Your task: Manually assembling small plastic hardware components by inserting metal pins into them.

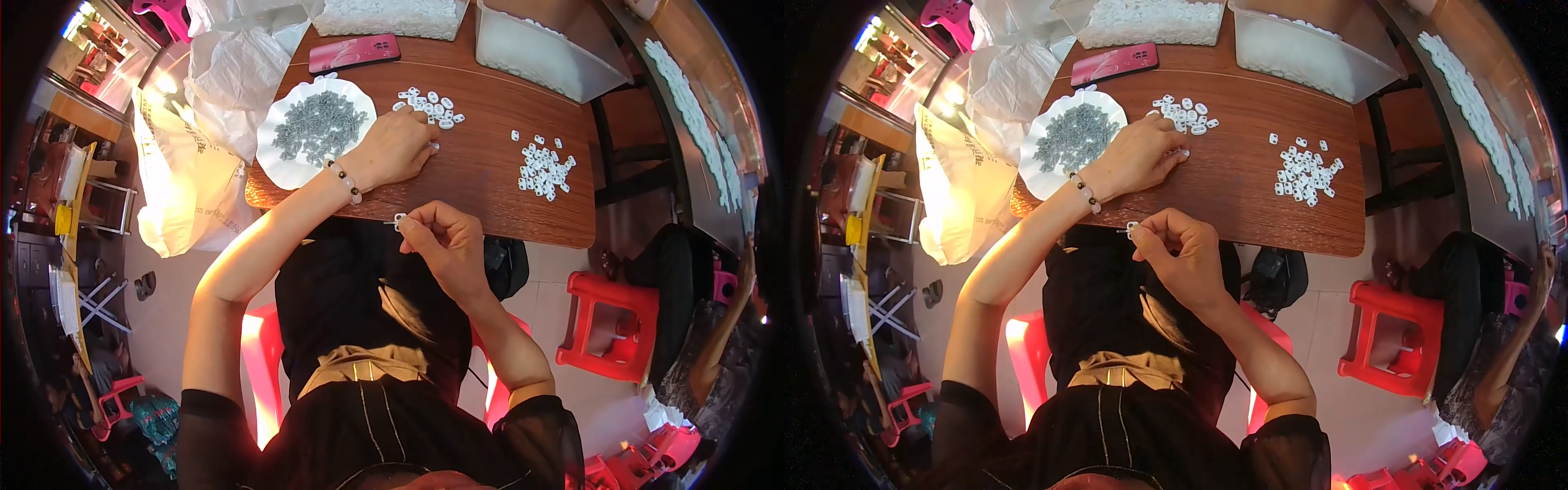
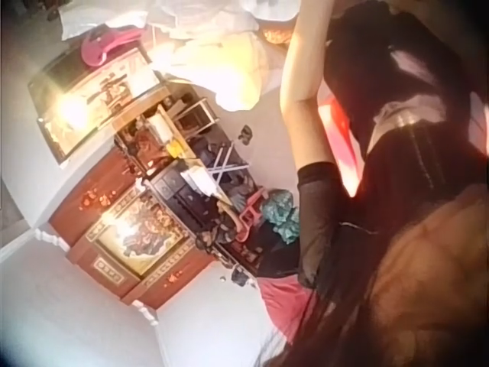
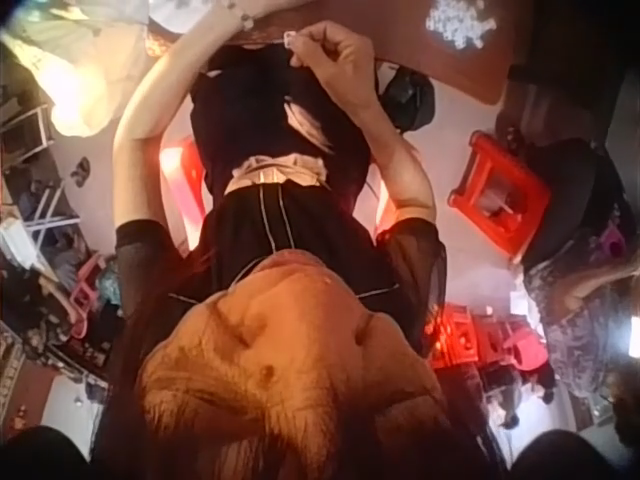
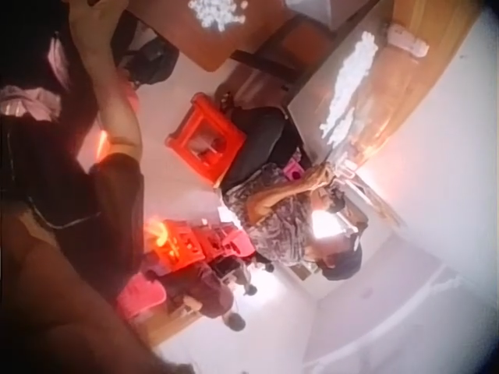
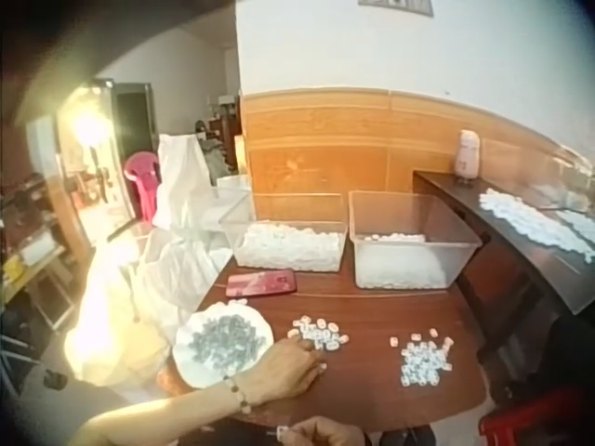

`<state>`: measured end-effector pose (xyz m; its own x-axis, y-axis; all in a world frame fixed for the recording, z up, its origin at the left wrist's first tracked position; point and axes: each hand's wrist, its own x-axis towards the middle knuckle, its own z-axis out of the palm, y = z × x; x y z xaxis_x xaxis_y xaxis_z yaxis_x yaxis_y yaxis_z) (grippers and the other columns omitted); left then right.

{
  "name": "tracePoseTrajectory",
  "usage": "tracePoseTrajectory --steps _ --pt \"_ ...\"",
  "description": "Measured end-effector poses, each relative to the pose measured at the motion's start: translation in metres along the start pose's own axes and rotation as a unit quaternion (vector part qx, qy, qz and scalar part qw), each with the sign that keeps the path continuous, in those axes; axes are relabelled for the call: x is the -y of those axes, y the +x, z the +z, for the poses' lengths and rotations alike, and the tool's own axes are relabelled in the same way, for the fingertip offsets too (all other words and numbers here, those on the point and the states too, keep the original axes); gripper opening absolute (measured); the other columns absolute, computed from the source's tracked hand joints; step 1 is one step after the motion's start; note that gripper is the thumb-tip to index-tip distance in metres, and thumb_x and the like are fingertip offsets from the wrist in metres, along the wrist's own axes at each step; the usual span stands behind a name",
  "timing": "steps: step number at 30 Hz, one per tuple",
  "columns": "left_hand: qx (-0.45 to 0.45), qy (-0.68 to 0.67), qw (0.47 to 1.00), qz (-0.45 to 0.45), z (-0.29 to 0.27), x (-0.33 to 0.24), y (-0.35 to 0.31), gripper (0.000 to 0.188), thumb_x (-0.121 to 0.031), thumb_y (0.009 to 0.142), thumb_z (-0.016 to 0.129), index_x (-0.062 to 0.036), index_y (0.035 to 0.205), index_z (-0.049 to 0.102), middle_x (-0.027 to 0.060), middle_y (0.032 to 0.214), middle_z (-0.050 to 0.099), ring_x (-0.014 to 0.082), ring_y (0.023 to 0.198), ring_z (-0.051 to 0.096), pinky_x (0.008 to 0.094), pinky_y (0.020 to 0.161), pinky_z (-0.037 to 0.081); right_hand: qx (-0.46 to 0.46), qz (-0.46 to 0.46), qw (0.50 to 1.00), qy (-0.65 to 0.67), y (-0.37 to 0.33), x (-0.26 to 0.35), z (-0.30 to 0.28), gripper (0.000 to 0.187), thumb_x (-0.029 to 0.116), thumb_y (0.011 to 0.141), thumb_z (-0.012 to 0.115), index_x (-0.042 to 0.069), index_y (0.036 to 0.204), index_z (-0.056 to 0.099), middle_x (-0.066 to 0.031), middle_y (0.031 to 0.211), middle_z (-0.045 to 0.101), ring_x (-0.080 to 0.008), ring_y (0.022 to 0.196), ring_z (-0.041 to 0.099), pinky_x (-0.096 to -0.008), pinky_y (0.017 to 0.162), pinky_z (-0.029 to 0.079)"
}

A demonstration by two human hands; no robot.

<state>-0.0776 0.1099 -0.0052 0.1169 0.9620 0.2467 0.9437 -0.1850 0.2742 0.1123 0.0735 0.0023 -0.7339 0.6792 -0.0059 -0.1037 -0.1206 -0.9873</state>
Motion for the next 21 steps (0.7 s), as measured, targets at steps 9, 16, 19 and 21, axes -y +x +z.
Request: tracePoseTrajectory --steps 9,16,19,21 --pt "-0.107 -0.245 0.955 -0.126 -0.008 -0.009 -0.013 0.016 -0.016 0.088 0.059 -0.0023 0.090 0.067 0.0137 0.079 0.064 0.0270 0.068 0.061 0.0371 0.063 0.049 -0.005 0.010 1.000 0.004 -0.002 0.001 -0.001 0.015 0.013 0.088 0.064 0.000 0.083 0.062 0.0009 0.069 0.062 -0.0039 0.063 0.059 -0.0181 0.058 0.044" --pt "-0.057 -0.650 0.692 -0.309 -0.023 -0.027 -0.043 0.027 -0.023 0.095 0.058 0.0019 0.104 0.061 0.0072 0.078 0.066 0.0087 0.064 0.061 0.0202 0.055 0.047 -0.022 0.013 0.999 0.022 0.000 0.009 -0.002 0.014 0.013 0.089 0.064 0.000 0.083 0.062 0.0003 0.071 0.062 -0.0036 0.064 0.058 -0.0182 0.060 0.044" --pt "-0.062 -0.691 0.646 -0.318 -0.023 -0.034 -0.056 0.026 -0.023 0.094 0.059 0.0014 0.102 0.062 0.0094 0.082 0.066 0.0111 0.068 0.062 0.0217 0.060 0.049 -0.023 0.014 0.999 0.030 0.001 0.008 -0.003 0.013 0.011 0.090 0.063 0.000 0.084 0.062 -0.0003 0.072 0.062 -0.0040 0.065 0.058 -0.0183 0.060 0.044" --pt "-0.057 -0.719 0.613 -0.323 -0.023 -0.035 -0.064 0.028 -0.025 0.093 0.061 0.0008 0.104 0.062 0.0096 0.084 0.066 0.0119 0.071 0.062 0.0222 0.064 0.050 -0.022 0.013 0.999 0.033 0.002 0.007 -0.003 0.012 0.011 0.090 0.063 0.000 0.084 0.062 -0.0004 0.072 0.062 -0.0042 0.065 0.057 -0.0182 0.060 0.044"
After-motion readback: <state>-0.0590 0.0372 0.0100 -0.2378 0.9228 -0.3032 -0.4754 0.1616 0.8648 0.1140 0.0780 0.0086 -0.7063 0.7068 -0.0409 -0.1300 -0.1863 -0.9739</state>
